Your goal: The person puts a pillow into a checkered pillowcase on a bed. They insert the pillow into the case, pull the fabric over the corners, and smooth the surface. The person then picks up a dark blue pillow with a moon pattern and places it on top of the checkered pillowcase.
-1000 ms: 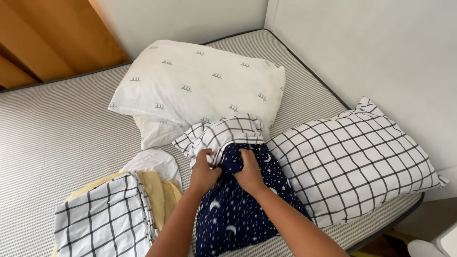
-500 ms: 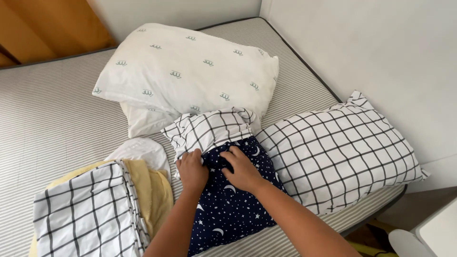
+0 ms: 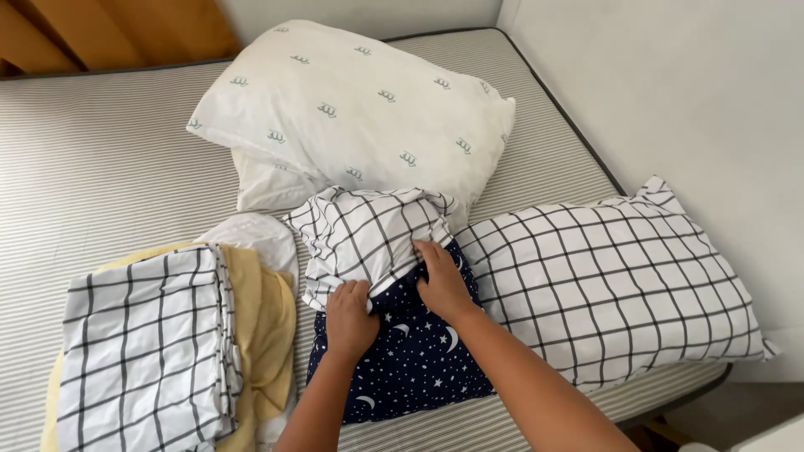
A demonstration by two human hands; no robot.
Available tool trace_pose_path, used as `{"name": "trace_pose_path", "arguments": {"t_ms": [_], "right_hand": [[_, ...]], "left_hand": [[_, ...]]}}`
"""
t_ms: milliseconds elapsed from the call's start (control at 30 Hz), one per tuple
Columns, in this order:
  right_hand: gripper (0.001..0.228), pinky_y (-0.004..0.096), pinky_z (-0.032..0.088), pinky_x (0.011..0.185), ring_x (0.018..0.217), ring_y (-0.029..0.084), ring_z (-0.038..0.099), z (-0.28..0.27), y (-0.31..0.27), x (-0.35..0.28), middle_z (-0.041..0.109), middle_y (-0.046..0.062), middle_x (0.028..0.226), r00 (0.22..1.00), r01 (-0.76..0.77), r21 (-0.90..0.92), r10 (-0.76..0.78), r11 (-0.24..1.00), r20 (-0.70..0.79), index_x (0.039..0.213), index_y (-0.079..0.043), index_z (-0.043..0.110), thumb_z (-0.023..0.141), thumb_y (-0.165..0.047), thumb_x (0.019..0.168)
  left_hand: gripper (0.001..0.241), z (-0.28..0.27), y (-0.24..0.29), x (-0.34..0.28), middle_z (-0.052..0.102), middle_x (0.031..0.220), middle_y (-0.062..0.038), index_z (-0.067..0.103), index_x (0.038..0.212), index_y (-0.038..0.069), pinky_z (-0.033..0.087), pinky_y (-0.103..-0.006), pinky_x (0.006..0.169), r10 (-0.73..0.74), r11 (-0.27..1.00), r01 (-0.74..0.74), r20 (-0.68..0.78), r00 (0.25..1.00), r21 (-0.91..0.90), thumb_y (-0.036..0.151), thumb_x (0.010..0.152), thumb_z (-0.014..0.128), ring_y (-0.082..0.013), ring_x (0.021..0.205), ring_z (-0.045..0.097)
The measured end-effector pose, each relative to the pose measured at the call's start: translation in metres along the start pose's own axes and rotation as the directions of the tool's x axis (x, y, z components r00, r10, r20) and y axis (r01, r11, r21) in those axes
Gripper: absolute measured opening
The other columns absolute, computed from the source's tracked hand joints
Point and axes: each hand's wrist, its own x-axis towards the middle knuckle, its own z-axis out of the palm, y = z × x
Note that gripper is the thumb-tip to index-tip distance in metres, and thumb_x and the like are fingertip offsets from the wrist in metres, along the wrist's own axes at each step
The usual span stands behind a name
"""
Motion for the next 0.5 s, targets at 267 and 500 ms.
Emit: {"name": "trace_pose_path", "arguments": {"t_ms": [267,500], "right_hand": [[0.031,0.047,0.047,0.091,0.104,0.037,0.058,-0.006,0.015,-0.012,0.064,0.013,0.101,0.993,0.040,-0.181,-0.018,0.983,0.120,0.100,-0.004,0.056,0.070,0.001,0.073],[0.026,0.048,0.047,0.087,0.096,0.040,0.056,-0.012,0.027,0.000,0.062,0.016,0.093,0.995,0.077,-0.127,-0.069,0.989,0.070,0.088,-0.001,0.056,0.074,-0.005,0.070]], "left_hand": [[0.055,-0.003,0.045,-0.039,0.057,0.115,-0.012,0.054,0.111,0.006,0.040,-0.0486,0.096,-0.149,0.984,0.150,-0.017,0.989,0.096,0.011,0.061,0.078,-0.0343,0.113,0.052],[0.066,0.040,0.063,-0.062,0.040,0.156,-0.014,0.047,0.148,0.012,0.032,-0.0542,0.116,0.163,0.940,-0.161,0.021,0.986,0.301,0.020,0.086,0.067,-0.0328,0.145,0.038]]}}
